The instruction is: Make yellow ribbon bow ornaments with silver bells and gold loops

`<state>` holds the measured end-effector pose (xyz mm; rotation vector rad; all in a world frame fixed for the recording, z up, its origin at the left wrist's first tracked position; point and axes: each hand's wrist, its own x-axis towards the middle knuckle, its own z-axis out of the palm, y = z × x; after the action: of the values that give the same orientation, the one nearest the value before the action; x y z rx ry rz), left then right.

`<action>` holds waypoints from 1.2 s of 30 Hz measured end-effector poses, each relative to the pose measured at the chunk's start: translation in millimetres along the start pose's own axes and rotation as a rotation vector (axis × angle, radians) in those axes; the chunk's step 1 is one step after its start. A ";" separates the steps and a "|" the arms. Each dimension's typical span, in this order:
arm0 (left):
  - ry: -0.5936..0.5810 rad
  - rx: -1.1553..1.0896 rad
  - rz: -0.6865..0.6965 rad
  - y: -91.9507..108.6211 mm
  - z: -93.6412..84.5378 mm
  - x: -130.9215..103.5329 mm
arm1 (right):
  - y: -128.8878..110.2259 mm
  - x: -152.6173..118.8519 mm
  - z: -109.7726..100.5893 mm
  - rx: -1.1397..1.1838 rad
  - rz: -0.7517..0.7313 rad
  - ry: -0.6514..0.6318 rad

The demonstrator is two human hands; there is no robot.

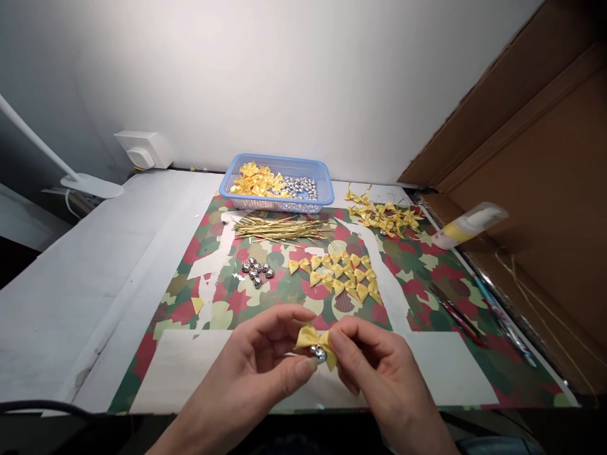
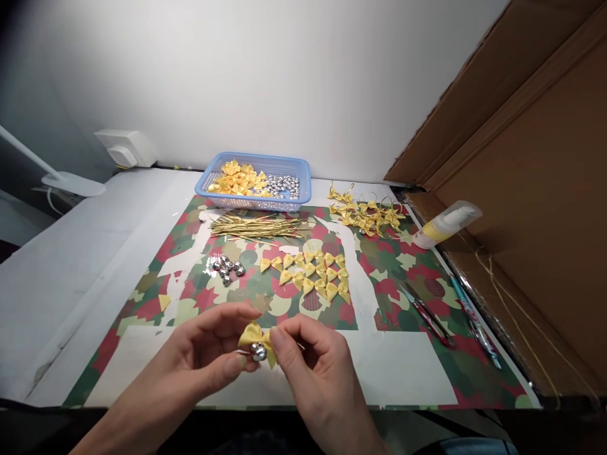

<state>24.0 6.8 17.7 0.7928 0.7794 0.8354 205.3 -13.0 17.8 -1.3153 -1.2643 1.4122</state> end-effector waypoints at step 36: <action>0.129 0.570 0.072 -29.2 -10.1 -4.4 | 2.8 8.3 -4.3 -0.710 -0.207 -0.118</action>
<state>23.1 -6.9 -10.3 1.2848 1.1320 0.7382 208.6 -4.8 13.7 -1.4976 -2.0326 0.9274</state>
